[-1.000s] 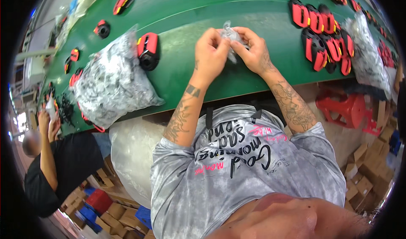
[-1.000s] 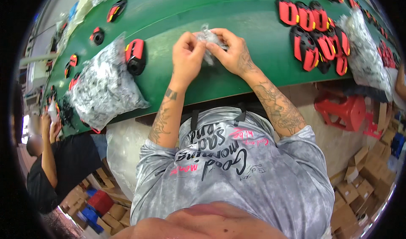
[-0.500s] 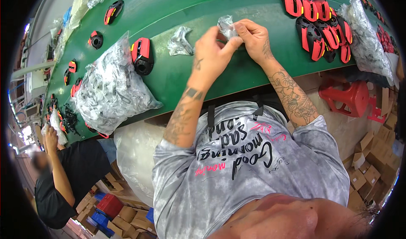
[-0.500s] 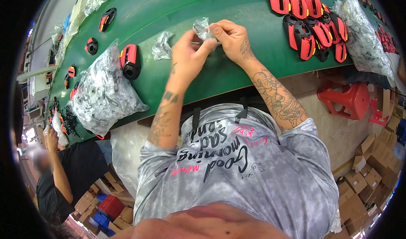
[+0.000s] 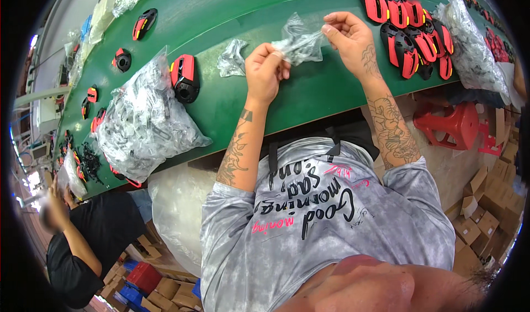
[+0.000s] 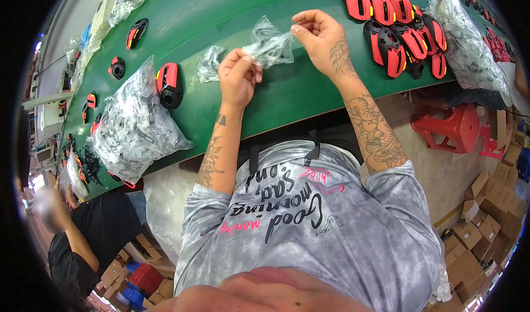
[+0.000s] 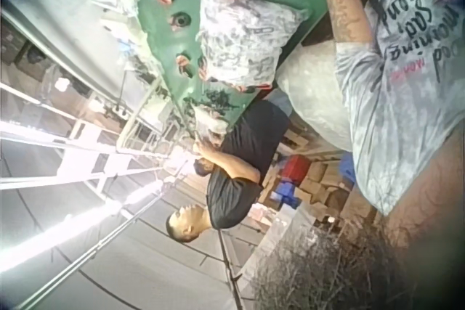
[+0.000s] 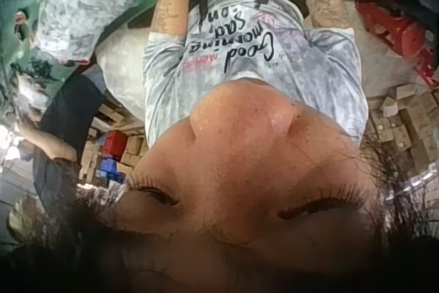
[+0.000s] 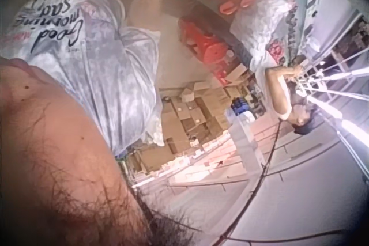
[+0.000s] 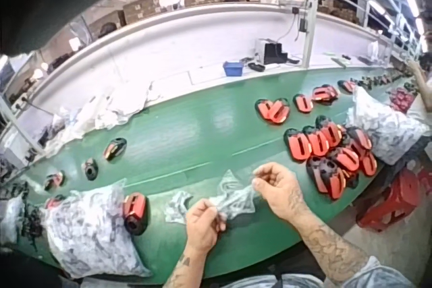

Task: The person assembles small black components into red electronic housings by hand.

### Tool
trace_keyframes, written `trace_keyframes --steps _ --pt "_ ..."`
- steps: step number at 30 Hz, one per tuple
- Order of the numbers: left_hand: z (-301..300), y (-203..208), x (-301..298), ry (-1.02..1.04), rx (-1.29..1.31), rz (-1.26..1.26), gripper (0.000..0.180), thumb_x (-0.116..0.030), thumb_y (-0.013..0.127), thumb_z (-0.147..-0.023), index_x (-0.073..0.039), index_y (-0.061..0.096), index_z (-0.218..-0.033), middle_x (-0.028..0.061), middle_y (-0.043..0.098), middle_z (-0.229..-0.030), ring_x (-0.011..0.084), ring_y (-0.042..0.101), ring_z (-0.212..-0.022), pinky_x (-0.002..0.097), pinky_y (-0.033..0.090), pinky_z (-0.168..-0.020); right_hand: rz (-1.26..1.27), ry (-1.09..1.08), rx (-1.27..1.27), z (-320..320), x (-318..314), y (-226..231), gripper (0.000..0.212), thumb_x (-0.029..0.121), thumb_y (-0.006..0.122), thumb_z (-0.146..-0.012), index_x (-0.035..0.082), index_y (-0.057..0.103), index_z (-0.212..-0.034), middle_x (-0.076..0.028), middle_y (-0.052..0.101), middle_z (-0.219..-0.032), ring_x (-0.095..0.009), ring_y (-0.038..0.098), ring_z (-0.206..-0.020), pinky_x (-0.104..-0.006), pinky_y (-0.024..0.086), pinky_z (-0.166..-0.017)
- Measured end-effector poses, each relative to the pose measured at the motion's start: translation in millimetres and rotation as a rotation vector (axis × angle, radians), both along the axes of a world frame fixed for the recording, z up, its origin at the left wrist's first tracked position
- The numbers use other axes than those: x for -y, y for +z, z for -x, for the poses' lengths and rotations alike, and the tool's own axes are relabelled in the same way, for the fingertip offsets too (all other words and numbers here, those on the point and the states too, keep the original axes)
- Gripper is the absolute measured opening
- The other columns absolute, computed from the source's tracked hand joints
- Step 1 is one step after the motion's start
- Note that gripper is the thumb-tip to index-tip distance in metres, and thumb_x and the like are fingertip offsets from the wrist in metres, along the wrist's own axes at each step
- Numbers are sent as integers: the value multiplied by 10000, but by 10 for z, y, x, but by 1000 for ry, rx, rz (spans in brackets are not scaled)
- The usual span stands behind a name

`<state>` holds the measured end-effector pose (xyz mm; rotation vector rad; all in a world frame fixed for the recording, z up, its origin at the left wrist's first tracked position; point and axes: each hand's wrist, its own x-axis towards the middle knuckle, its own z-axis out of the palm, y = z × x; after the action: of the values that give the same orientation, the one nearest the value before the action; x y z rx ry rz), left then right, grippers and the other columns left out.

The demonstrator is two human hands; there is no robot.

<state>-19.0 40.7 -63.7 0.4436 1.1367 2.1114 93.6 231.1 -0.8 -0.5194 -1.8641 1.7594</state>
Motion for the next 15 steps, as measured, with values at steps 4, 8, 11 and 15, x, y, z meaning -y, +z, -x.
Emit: trace_keyframes --steps 4,8,11,15 --pt "108 134 -30 -154 144 -231 174 -121 531 -975 18 633 -1000 139 694 -956 213 642 -851 370 524 -808 -22 1 75 32 66 -85 161 91 678 -969 6 670 -1106 -4 664 -933 -58 605 -839 -226 510 -754" --pt "62 247 -36 -53 311 -192 161 -136 542 -982 -1 630 -986 124 690 -1048 218 648 -941 413 527 -890 -393 58 34 31 137 -17 166 4 612 -939 28 702 -1076 -44 647 -894 -134 604 -773 -285 503 -722" --pt "109 171 -29 -57 281 -257 158 -150 546 -992 -13 623 -974 111 679 -1125 231 649 -1023 459 519 -956 -740 148 22 -46 184 98 214 -41 590 -901 45 726 -1042 -74 623 -916 -200 601 -768 -322 496 -709" --pt "149 117 -17 -129 268 -240 157 -154 534 -1002 -22 618 -990 116 672 -1178 257 645 -1100 520 509 -999 -797 141 59 -108 222 217 212 -36 614 -852 67 751 -977 -92 598 -1002 -254 608 -822 -345 503 -729"
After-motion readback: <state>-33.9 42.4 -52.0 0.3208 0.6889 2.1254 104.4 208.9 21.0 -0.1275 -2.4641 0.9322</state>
